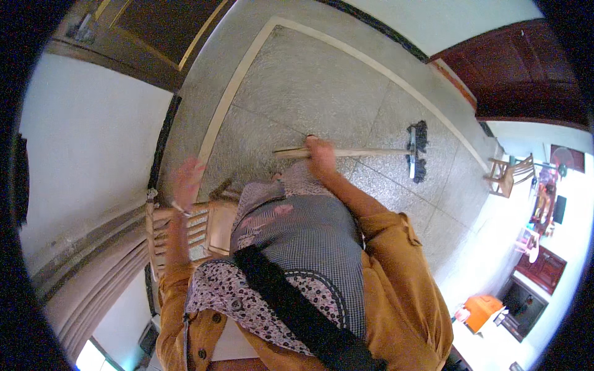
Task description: The person mops a tiled floor in a living area using a long-handled mop. They move a wooden chair to clean underneath it and continue mopping around various furniture items, including a round table and a cabinet.
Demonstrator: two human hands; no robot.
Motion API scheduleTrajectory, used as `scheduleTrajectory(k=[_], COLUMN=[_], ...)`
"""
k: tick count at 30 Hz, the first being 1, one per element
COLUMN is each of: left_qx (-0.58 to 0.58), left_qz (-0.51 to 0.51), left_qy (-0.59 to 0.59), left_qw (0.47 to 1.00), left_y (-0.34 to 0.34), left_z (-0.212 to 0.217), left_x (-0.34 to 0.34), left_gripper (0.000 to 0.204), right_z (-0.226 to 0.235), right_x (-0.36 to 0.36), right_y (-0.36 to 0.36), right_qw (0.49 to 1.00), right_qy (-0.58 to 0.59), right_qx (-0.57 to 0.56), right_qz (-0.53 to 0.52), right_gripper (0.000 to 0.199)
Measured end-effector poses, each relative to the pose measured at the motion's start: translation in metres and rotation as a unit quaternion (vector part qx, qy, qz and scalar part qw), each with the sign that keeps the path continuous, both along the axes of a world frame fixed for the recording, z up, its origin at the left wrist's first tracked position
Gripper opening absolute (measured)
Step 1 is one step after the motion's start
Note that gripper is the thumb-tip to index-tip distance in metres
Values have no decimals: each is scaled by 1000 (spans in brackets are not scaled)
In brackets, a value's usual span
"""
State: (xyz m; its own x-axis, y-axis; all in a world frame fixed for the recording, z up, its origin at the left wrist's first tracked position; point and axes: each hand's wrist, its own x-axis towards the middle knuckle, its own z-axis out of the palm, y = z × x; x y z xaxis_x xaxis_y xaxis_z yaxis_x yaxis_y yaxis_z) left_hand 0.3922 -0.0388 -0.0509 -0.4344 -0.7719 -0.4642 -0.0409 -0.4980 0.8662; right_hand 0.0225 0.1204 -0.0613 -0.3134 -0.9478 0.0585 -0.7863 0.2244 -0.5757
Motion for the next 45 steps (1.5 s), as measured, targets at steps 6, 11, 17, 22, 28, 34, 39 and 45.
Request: scheduleTrajectory(k=[6, 11, 17, 22, 28, 34, 39, 45], left_qx=[33, -264, -239, -237, -124, 19, 142, 109], left_qz=[-274, -511, -619, -538, -450, -249, -75, 41], left_qy=[-94, -322, -421, -427, -594, -655, -638, -639], left_qw=[956, 752, 618, 688, 655, 713, 753, 760], left_y=[35, -3, 15, 10, 27, 160, 234, 338], left_z=[111, 132, 117, 136, 232, 301, 345, 333], left_x=[-186, -237, -259, -180, -62, 64, 87, 123], left_gripper=[36, 41, 44, 50, 37, 40, 38, 30], right_z=[21, -85, -155, -133, -95, -75, -51, -32], right_x=[14, -98, -136, -81, 51, 203, 294, 340], right_y=[-22, 50, 81, 33, -30, -36, -25, -20], right_qw=[995, 998, 990, 966, 953, 885, 794, 656], right_qy=[-69, -24, 68, 35, 43, -43, -159, -216], right_qx=[-28, 65, 118, 252, 176, 97, -15, 69], right_qz=[60, -5, -44, 47, 241, 453, 587, 720], right_gripper=[23, 23, 19, 22, 21, 14, 7, 35])
